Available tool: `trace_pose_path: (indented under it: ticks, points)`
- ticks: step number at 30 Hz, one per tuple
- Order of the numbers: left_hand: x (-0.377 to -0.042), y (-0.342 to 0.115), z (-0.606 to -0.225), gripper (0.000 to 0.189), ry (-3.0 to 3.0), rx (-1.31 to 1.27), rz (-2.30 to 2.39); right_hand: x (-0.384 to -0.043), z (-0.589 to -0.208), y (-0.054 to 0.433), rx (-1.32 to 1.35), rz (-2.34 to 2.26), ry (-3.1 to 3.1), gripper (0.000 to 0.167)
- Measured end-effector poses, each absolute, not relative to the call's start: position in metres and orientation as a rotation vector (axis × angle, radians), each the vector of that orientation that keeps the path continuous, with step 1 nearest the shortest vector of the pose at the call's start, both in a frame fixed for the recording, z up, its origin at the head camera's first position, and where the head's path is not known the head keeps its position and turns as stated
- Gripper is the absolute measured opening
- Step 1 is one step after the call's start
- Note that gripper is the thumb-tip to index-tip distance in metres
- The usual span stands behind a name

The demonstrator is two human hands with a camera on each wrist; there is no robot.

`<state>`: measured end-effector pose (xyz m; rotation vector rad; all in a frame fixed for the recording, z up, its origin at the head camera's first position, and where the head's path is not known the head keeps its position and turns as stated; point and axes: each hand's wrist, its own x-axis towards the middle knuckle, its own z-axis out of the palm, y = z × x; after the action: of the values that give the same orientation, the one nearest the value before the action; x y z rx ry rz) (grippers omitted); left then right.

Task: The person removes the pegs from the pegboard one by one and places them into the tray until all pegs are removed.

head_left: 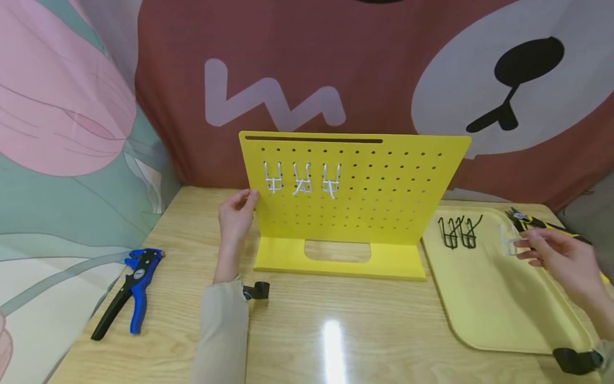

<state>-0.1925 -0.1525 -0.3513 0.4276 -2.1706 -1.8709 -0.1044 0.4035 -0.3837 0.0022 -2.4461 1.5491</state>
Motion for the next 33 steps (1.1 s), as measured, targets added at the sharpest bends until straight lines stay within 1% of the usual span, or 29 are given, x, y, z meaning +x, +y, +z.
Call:
trace_pose_path:
  ticks: [4, 12, 15, 20, 28, 33]
  points:
    - [-0.193, -0.152, -0.35, 0.036, -2.176, 0.424, -1.874, -0.113, -0.39, 0.411, -0.034, 1.47, -2.56, 0.019]
    - [-0.193, -0.152, -0.351, 0.033, -2.167, 0.403, -1.856, -0.135, -0.4, 0.419, -0.05, 1.57, -2.585, 0.012]
    - [-0.194, -0.152, -0.351, 0.032, -2.154, 0.398, -1.863, -0.141, -0.402, 0.424, -0.073, 1.668, -2.579, 0.016]
    - [-0.194, -0.153, -0.352, 0.033, -2.151, 0.385, -1.867, -0.143, -0.404, 0.428, -0.031, 1.82, -2.557, 0.022]
    - [-0.194, -0.152, -0.351, 0.034, -2.155, 0.376, -1.881, -0.148, -0.406, 0.421, -0.17, 1.831, -2.561, 0.013]
    - [-0.193, -0.152, -0.351, 0.035, -2.164, 0.393, -1.877, -0.152, -0.407, 0.419, -0.178, 1.798, -2.582, 0.009]
